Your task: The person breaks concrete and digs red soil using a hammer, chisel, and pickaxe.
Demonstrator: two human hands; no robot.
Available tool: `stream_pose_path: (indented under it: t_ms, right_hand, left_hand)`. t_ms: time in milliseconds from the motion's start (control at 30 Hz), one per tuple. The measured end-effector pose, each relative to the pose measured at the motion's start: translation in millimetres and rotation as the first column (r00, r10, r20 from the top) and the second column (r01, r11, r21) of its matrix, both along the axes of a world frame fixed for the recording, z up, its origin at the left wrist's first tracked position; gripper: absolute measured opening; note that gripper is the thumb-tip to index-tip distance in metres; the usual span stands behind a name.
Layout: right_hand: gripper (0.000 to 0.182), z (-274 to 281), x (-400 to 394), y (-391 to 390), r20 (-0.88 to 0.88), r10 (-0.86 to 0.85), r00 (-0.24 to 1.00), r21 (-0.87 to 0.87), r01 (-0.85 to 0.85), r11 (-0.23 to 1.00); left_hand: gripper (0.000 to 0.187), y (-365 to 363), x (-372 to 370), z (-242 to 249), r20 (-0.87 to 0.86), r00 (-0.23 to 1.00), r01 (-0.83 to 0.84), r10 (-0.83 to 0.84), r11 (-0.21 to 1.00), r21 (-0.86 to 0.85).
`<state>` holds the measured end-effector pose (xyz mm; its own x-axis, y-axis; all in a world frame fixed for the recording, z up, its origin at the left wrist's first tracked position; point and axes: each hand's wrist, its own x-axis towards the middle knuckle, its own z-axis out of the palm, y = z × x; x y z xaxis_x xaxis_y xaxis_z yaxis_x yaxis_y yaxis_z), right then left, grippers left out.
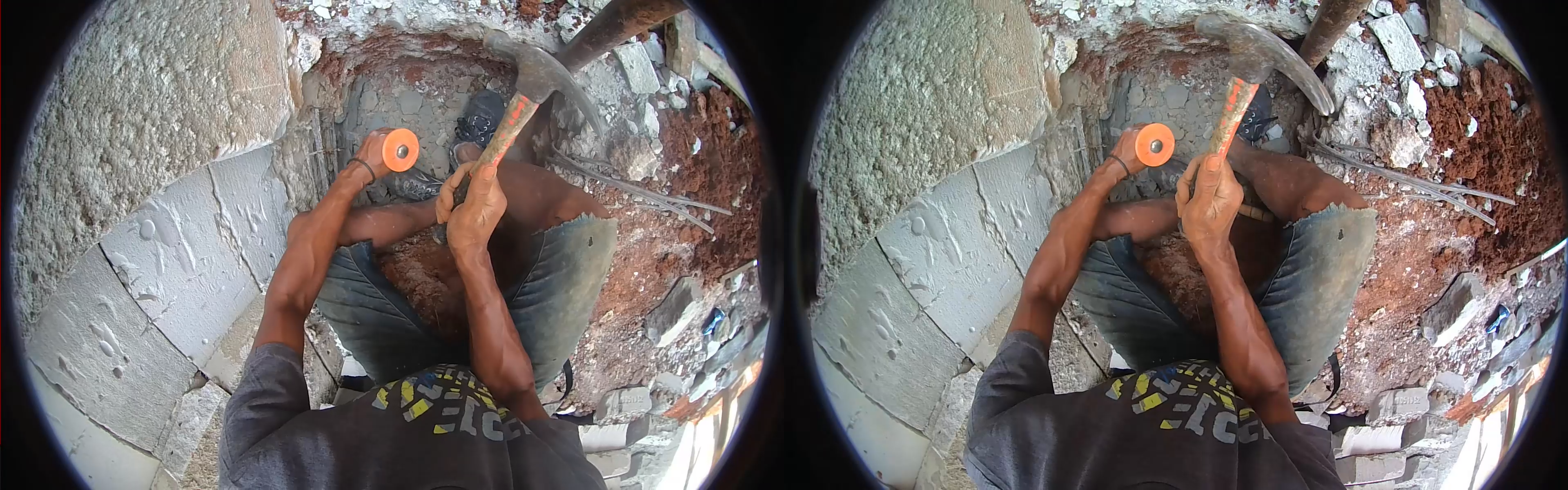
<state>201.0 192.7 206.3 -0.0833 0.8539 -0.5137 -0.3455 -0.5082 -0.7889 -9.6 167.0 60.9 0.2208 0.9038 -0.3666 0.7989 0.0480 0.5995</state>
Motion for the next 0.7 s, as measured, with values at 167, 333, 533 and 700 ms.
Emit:
stream_pose_path:
  t_ms: [167,333,533,700]
  right_hand:
    - [0.051,-4,2,-2,0.026,0.040,0.999,0.075,-0.042,0.996]
    - [0.053,-11,-4,-29,-0.028,-0.098,0.995,0.062,0.100,0.993]
    - [0.042,-74,-37,-103,0.578,0.465,0.671,-0.056,-0.535,0.843]
    - [0.047,-42,-27,-89,0.430,0.324,0.843,0.004,-0.360,0.933]
  left_hand:
    - [0.028,-5,-27,-23,-0.184,0.980,-0.078,0.072,0.997,-0.026]
    - [0.034,-1,-41,-21,-0.196,0.979,-0.080,0.061,0.993,-0.092]
    - [0.033,-13,-51,-28,-0.105,0.994,0.026,-0.030,0.999,-0.047]
    - [0.031,-17,-69,-52,-0.146,0.989,-0.039,0.034,0.999,-0.033]
